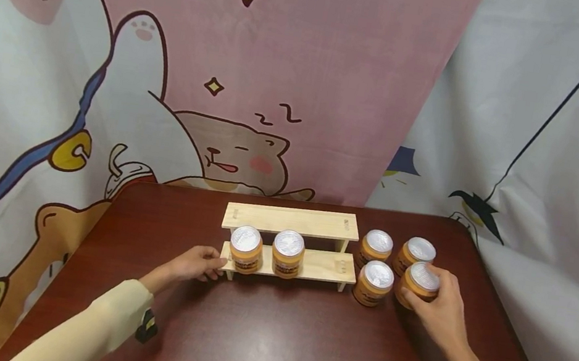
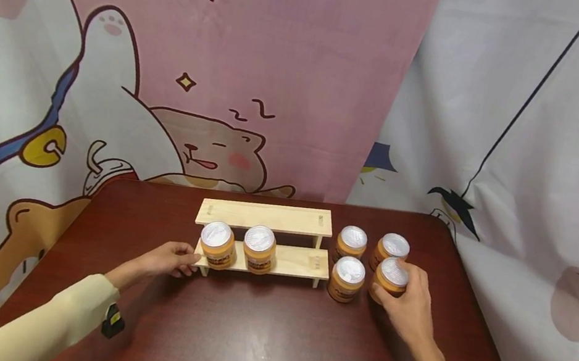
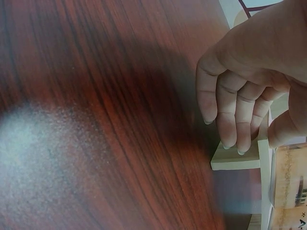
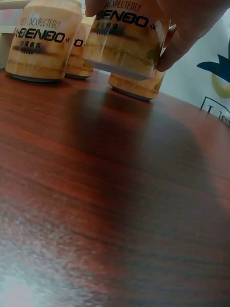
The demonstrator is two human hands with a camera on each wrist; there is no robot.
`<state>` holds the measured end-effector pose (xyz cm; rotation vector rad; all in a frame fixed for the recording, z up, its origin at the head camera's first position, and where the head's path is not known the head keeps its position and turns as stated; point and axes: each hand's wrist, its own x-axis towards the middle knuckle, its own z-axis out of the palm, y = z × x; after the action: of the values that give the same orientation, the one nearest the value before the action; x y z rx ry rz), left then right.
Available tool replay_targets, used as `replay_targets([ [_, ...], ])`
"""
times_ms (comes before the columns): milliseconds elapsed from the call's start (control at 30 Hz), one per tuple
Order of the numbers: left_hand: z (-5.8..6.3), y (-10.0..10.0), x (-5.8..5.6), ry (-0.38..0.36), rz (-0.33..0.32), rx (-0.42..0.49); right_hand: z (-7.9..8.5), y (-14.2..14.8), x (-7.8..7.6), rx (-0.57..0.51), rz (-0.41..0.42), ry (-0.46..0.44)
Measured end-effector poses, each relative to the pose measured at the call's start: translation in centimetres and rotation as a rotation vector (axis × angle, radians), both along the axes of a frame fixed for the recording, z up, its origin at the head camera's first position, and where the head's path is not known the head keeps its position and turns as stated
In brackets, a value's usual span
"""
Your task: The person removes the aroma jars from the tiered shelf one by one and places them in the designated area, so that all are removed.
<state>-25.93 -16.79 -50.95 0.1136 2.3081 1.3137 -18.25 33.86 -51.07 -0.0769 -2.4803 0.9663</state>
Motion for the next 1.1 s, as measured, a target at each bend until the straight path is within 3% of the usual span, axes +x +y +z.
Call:
replay_targets([
  [700, -0.1, 0.0, -0.2, -0.004, 0.009, -0.008, -1.7, 0.3, -0.5, -0.002, 0.001, -0.014],
  [1100, 0.2, 0.0, 0.0, -0.003, -0.018, -0.005, -2.2, 0.5, -0.5, -0.004, -0.007, -0.026],
])
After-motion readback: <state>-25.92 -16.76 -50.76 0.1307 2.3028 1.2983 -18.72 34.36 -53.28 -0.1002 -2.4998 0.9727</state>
